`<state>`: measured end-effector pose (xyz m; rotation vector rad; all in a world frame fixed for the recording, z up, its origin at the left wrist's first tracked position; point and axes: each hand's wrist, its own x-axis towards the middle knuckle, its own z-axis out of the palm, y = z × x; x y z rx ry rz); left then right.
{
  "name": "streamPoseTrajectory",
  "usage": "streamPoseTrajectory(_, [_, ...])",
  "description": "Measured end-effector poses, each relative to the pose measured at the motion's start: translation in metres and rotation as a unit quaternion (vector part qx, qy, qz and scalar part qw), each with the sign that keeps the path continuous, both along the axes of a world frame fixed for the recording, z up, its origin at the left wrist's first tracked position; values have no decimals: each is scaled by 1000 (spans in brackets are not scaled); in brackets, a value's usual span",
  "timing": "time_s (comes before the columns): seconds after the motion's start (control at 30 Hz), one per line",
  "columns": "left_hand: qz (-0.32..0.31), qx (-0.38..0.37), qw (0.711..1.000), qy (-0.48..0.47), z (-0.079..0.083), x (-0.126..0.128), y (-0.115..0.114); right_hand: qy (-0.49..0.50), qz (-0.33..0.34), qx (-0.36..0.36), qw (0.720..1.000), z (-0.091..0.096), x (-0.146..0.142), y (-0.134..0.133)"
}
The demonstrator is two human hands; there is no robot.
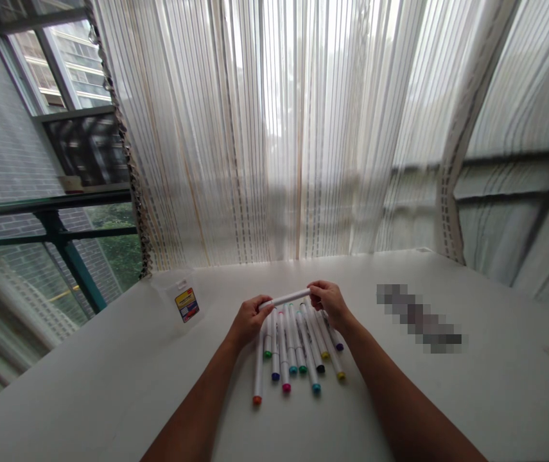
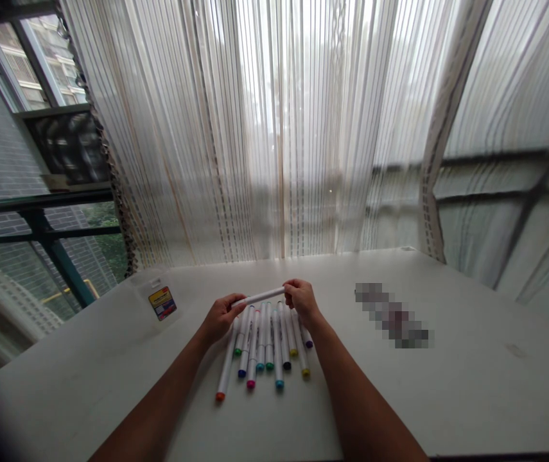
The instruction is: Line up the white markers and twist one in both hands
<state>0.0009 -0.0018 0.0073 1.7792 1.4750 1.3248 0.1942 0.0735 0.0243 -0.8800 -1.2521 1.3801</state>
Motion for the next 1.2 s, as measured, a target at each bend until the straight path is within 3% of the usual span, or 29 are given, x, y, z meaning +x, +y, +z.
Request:
streamPoseTrajectory(0.43, [-5,-1,1000,-15,-2,-3,1,4,-13,-18,1000,0,-1,1])
streamPoseTrajectory(1.2, [14,11,1000,1,0,-1,0,-4,23,7,1000,-4,-1,0])
